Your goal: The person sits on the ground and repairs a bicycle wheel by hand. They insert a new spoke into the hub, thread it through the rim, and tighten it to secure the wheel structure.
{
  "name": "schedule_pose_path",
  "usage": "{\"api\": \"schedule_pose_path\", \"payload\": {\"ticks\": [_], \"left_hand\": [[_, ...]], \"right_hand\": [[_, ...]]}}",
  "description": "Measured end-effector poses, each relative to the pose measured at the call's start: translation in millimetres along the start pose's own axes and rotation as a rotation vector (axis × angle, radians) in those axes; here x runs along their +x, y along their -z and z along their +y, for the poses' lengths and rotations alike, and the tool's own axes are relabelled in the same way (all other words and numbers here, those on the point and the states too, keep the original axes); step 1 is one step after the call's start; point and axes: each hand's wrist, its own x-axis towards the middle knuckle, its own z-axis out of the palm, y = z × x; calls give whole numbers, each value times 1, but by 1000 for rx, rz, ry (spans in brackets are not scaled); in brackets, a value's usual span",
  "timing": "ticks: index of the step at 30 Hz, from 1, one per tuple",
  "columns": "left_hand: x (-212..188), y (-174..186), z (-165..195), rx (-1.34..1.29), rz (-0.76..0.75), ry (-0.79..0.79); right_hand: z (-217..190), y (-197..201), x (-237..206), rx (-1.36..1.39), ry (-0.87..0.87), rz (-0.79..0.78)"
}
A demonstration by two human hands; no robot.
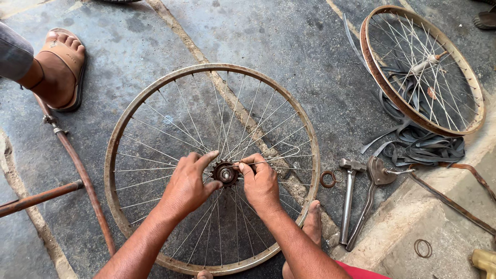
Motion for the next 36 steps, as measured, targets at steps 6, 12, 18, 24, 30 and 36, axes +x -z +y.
{"api": "schedule_pose_path", "payload": {"ticks": [6, 12, 18, 24, 30, 36], "left_hand": [[-6, -3, 4, 96, 93, -102], [-7, -6, 7, 102, 115, -96], [-9, -10, 7, 96, 147, -108], [-11, -17, 7, 100, 217, -121], [-11, -23, 6, 125, 242, -133], [-10, -26, 4, 118, 235, -124]], "right_hand": [[-4, -1, -1, -139, -10, 1], [2, 3, -2, 79, -44, 43], [0, 4, -3, -6, -43, 54], [-3, 2, -3, -22, 9, 50], [-2, 2, -4, -51, 28, 35], [-6, 2, -3, -169, 124, 22]]}}
